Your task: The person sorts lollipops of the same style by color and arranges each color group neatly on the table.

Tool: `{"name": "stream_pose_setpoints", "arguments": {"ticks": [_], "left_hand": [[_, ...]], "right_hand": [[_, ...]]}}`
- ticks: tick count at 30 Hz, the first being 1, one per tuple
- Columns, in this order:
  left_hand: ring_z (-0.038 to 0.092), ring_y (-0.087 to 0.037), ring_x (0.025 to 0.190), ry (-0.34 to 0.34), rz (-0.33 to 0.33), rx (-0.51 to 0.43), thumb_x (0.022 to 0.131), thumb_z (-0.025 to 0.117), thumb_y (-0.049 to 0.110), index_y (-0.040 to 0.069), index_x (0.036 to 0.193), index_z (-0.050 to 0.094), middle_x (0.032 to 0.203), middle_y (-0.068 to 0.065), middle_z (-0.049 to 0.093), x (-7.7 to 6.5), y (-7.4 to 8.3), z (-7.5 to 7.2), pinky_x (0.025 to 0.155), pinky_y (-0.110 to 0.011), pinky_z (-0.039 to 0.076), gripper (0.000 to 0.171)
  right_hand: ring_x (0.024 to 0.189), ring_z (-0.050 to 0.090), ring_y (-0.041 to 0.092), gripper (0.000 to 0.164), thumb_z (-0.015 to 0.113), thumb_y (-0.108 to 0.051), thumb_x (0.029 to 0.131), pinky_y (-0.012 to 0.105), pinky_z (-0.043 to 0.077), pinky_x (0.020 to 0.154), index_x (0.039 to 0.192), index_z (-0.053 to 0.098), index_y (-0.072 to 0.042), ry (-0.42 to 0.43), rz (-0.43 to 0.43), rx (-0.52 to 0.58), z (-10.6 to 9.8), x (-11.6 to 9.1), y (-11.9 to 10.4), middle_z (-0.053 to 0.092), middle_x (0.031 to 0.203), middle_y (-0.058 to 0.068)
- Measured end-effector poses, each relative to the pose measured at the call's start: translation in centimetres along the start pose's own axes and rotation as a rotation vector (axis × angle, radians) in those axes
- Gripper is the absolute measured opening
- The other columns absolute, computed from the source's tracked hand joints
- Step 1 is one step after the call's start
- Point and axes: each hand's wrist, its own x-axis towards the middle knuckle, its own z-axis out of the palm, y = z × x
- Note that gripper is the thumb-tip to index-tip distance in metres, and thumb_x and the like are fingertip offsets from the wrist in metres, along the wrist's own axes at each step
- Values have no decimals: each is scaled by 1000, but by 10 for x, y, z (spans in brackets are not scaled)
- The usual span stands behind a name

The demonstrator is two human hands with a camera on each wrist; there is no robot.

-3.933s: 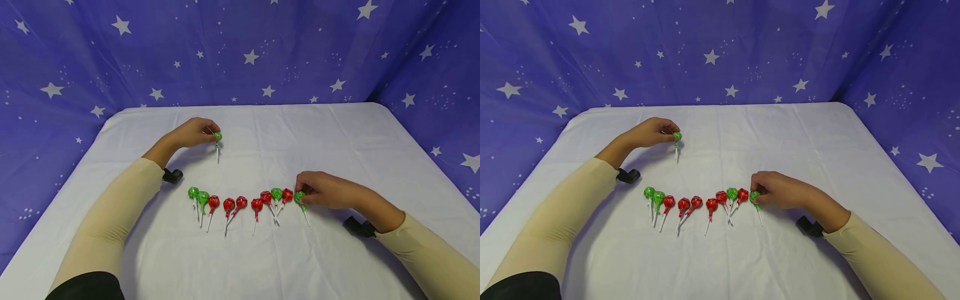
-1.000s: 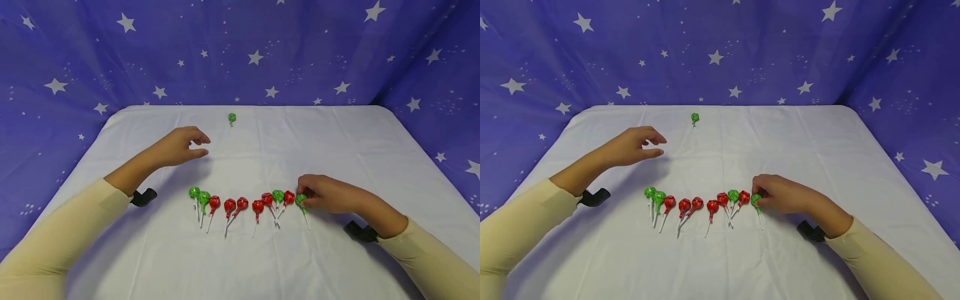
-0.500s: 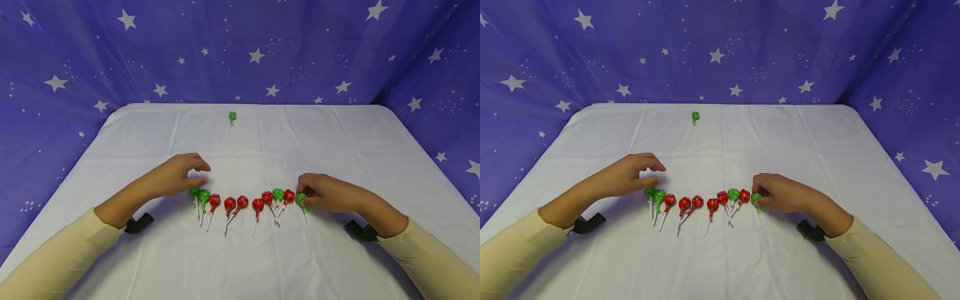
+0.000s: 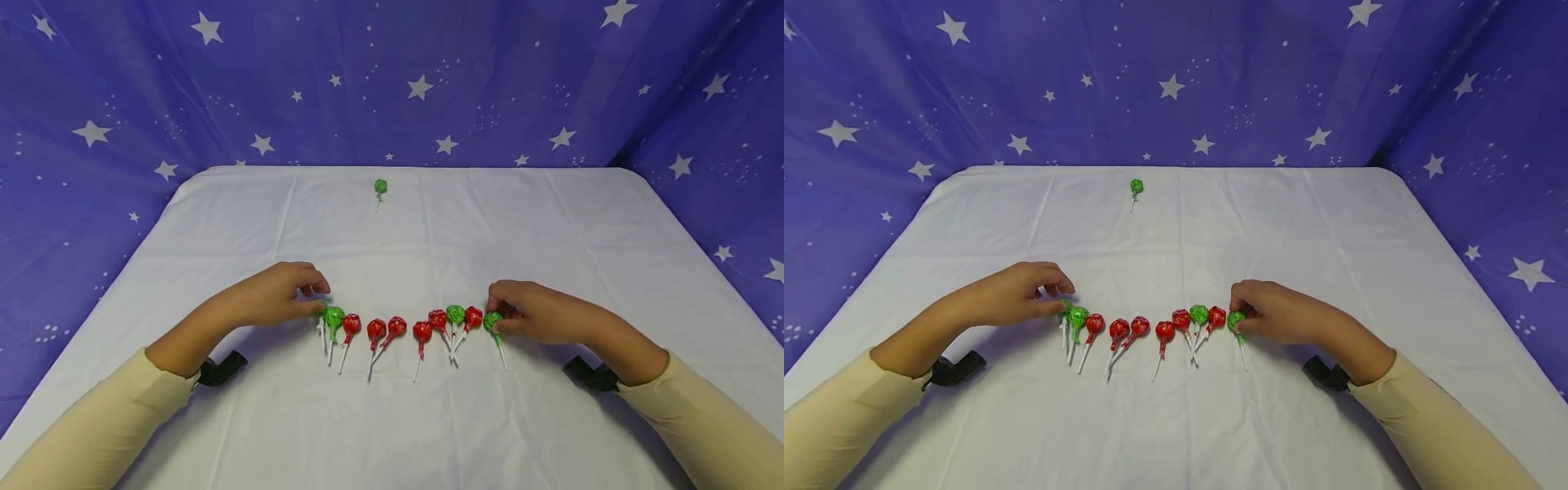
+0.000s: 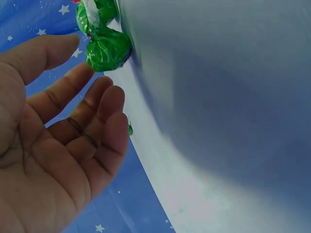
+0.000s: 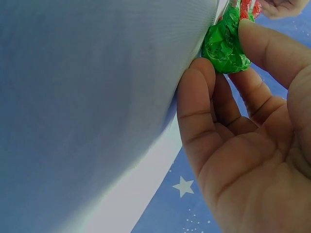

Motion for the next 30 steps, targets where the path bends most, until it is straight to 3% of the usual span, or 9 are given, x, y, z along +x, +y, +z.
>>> {"name": "stream_pose_setpoints", "arguments": {"ticks": [12,21,30], "left_hand": [[59,-11,82,-36,-11,-47,91,70,12,10,101,71,89,7,65,-3,-6,3,75,-33,50,11],[56,-12,76,-3,-14,-83,88,74,10,10,95,72,83,7,64,-2,-5,4,70,-30,49,7],[55,-10,76,45,42,-57,87,75,7,9,94,74,86,6,64,-3,-5,10,69,-29,49,7]], "right_hand": [[79,53,12,17,72,-11,91,27,47,70,98,58,-18,-6,7,5,1,0,0,54,87,-6],[81,54,13,17,72,-11,91,27,48,71,98,59,-18,-7,9,5,-2,2,-2,55,88,-6],[83,56,14,16,74,-13,90,28,50,73,97,61,-20,-47,-14,23,-7,3,3,58,90,-7]]}}
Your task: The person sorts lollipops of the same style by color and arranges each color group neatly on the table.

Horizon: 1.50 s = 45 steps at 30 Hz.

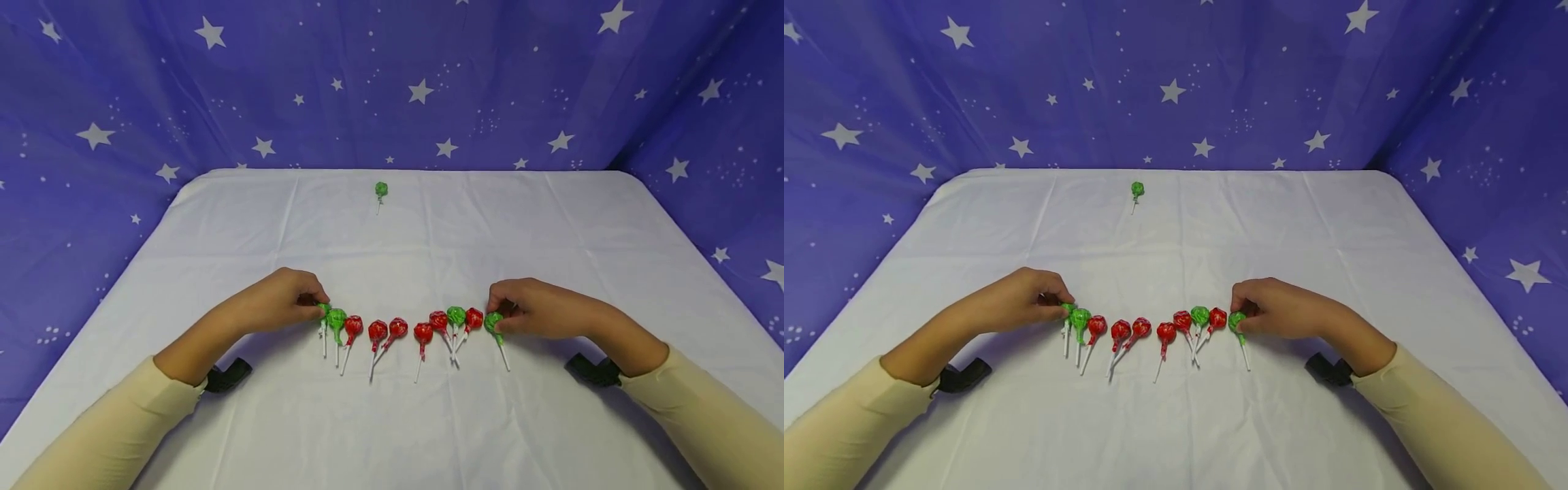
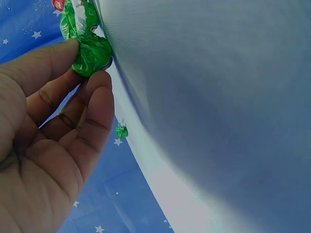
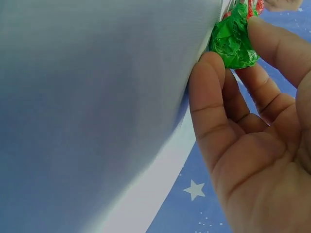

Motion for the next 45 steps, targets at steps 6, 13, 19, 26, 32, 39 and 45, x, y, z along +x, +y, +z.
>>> {"name": "stream_pose_setpoints", "arguments": {"ticks": [6,13,19,26,32,39,45], "left_hand": [[55,-9,75,8,28,6,88,74,6,7,97,76,87,7,64,-3,2,0,69,-28,49,9],[54,-9,75,-1,34,5,88,73,5,7,97,76,88,7,64,-3,2,-2,68,-28,48,10],[53,-10,75,-18,20,-6,89,73,5,8,96,75,87,7,63,-3,0,-2,69,-28,48,9],[53,-10,75,-37,7,-16,90,72,5,10,94,74,86,7,61,-3,-2,-2,68,-28,47,7],[54,-11,76,-63,0,-27,91,72,7,12,94,74,86,7,62,8,0,-1,69,-29,48,6],[54,-11,75,-67,-15,-25,90,72,6,11,93,74,85,6,61,5,0,-2,68,-28,48,7],[54,-10,75,-51,-13,-14,89,72,6,11,93,74,85,7,61,1,-1,-2,68,-28,47,7]], "right_hand": [[85,59,12,14,73,-14,91,28,51,76,97,63,-22,-8,-8,-9,-5,1,0,62,92,-9],[89,62,10,15,73,-12,91,29,53,79,98,64,-21,23,-27,-29,-12,3,1,63,95,-9],[93,63,10,15,73,-11,91,30,53,79,100,64,-19,75,-27,-57,-22,12,1,64,97,-9],[93,63,11,15,74,-13,91,31,53,79,103,65,-17,110,-9,-69,-32,27,0,64,99,-6],[91,61,13,16,74,-12,90,32,53,77,103,66,-15,152,-1,-97,-38,32,4,64,96,-6],[92,62,14,17,75,-11,89,34,53,78,104,67,-14,153,-20,-101,-41,54,12,65,97,-4],[92,61,15,14,72,-11,91,36,54,81,104,67,-13,110,-21,-107,-41,70,8,64,97,-3]]}}
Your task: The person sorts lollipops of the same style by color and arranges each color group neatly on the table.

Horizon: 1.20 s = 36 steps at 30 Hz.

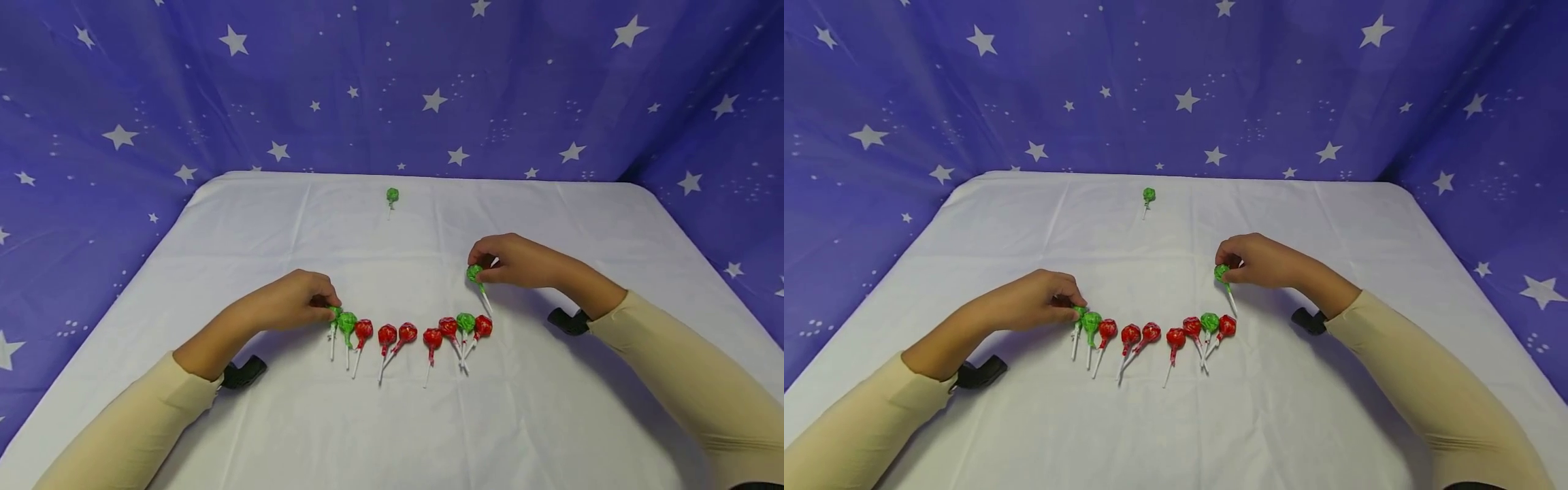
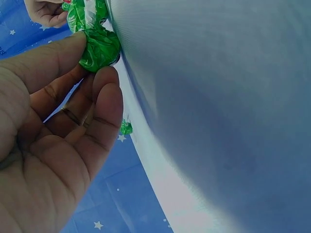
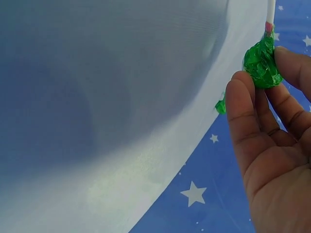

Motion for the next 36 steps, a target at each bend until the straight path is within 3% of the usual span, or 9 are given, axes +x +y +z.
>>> {"name": "stream_pose_setpoints", "arguments": {"ticks": [13,30,36], "left_hand": [[52,-10,74,2,12,2,89,73,6,11,93,74,84,7,60,-4,0,2,67,-28,47,7],[53,-10,73,21,20,0,88,73,4,11,91,75,82,7,61,-3,1,1,66,-28,47,7],[53,-9,73,20,34,-6,88,73,5,11,92,75,83,8,62,-1,0,0,66,-28,47,8]], "right_hand": [[88,60,14,11,70,-9,91,35,53,81,101,68,-11,-36,-60,-54,9,32,-8,63,94,-3],[94,61,16,14,70,-12,92,38,51,88,106,67,-9,-9,-82,-36,-9,71,-26,65,99,0],[96,62,15,15,71,-14,93,38,49,87,106,67,-10,16,-57,-22,-11,89,-22,66,99,0]]}}
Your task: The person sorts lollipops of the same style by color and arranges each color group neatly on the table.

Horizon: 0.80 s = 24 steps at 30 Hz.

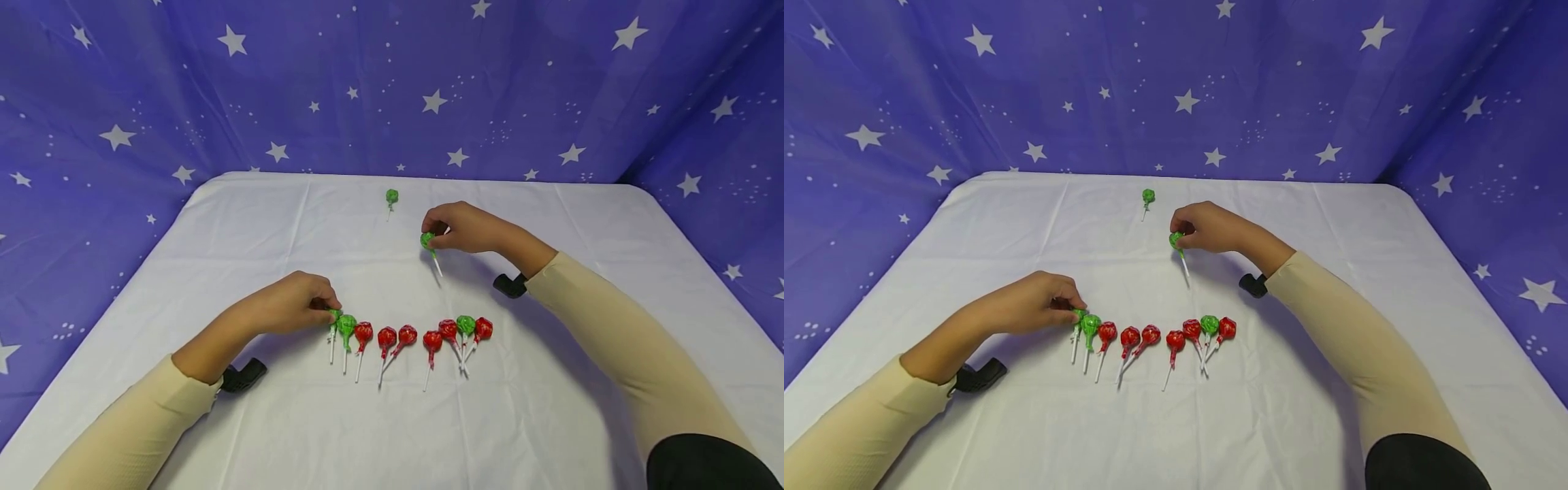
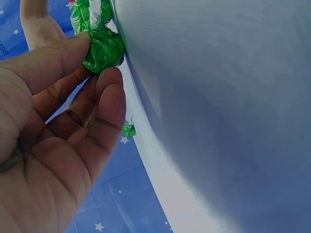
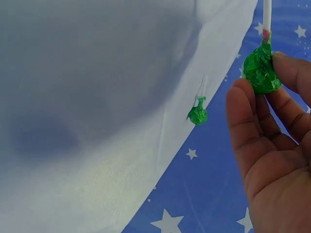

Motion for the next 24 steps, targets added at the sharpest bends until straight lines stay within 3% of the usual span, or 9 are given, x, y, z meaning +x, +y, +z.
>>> {"name": "stream_pose_setpoints", "arguments": {"ticks": [18,24], "left_hand": [[53,-8,74,-4,10,11,88,74,5,12,92,75,84,9,61,1,0,1,67,-26,48,9],[53,-8,73,-5,19,11,87,74,5,13,92,75,83,10,60,2,-1,2,66,-26,48,9]], "right_hand": [[93,55,23,18,71,-15,92,39,44,86,108,66,-7,87,131,19,-13,57,39,65,100,8],[102,56,23,24,69,-20,94,40,44,92,114,64,-7,95,192,40,-12,77,49,64,111,9]]}}
